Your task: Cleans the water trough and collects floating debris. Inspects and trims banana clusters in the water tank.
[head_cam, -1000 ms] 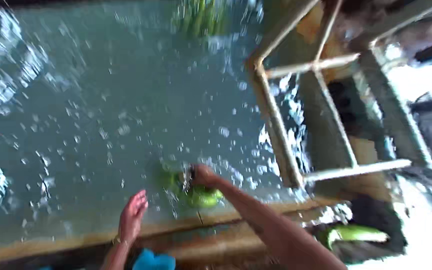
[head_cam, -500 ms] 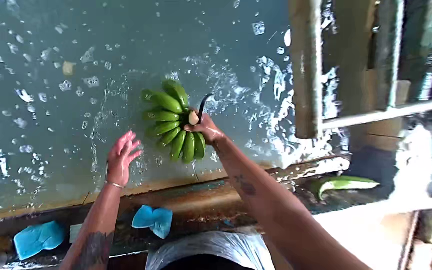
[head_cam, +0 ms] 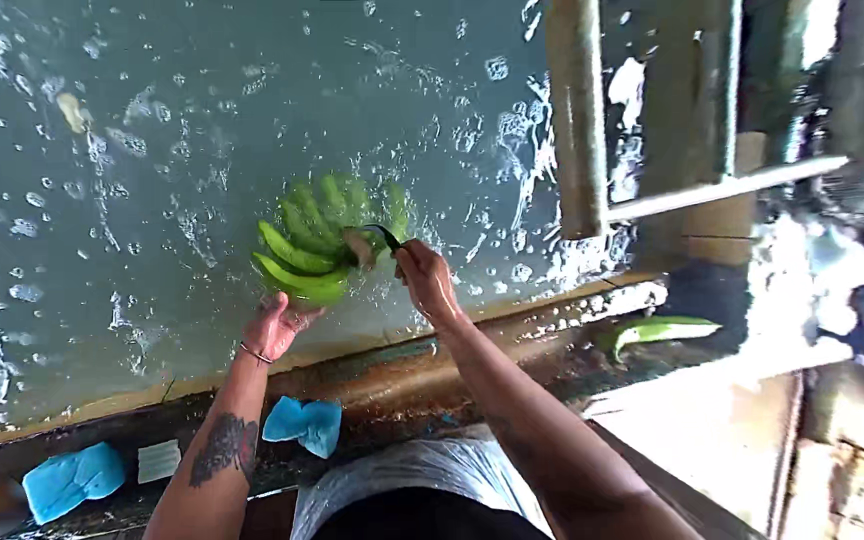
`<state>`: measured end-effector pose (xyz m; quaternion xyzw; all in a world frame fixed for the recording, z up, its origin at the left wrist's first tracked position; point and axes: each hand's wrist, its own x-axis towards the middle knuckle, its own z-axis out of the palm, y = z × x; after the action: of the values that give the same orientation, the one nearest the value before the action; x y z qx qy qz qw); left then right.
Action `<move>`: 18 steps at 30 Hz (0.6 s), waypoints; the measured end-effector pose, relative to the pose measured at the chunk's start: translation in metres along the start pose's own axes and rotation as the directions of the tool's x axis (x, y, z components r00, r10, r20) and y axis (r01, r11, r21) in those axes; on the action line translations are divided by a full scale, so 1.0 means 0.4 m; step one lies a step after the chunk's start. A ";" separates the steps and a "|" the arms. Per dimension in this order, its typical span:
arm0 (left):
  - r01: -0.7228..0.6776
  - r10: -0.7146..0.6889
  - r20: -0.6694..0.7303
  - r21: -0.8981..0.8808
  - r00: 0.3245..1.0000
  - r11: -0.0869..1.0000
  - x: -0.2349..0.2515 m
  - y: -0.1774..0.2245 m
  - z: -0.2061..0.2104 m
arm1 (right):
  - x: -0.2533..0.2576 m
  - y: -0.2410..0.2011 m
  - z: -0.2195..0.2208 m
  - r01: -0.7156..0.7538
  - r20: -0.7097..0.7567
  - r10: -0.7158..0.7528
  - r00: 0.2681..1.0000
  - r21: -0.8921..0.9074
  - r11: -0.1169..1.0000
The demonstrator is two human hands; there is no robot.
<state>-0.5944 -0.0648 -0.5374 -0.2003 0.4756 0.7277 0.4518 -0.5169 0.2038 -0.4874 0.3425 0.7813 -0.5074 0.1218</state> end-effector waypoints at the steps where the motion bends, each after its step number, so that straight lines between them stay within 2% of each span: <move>1: -0.031 0.032 0.012 -0.046 0.999 0.998 0.000 -0.012 0.019 | 0.004 0.000 0.011 -0.031 -0.044 0.031 0.999 0.000 1.000; 4: -0.126 0.128 -0.006 -0.206 0.992 0.970 0.018 -0.048 0.071 | 0.008 -0.012 0.016 -0.081 -0.096 0.080 0.992 -0.007 0.997; 7: -0.168 0.158 -0.058 -0.273 0.986 0.947 0.021 -0.058 0.110 | 0.029 -0.022 0.005 -0.086 -0.109 0.078 0.991 -0.070 0.994; 11: -0.205 0.176 -0.123 -0.302 0.977 0.931 0.016 -0.081 0.123 | 0.084 -0.048 -0.012 -0.168 -0.053 0.161 0.986 -0.185 0.968; 18: -0.241 0.168 -0.248 -0.302 0.954 0.923 0.019 -0.076 0.186 | 0.128 -0.065 -0.020 -0.142 0.018 0.154 0.988 -0.294 0.945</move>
<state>-0.5621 0.0078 -0.5237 -0.3002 0.4126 0.8137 0.2785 -0.5706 0.2253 -0.4930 0.3680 0.8169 -0.3831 0.2247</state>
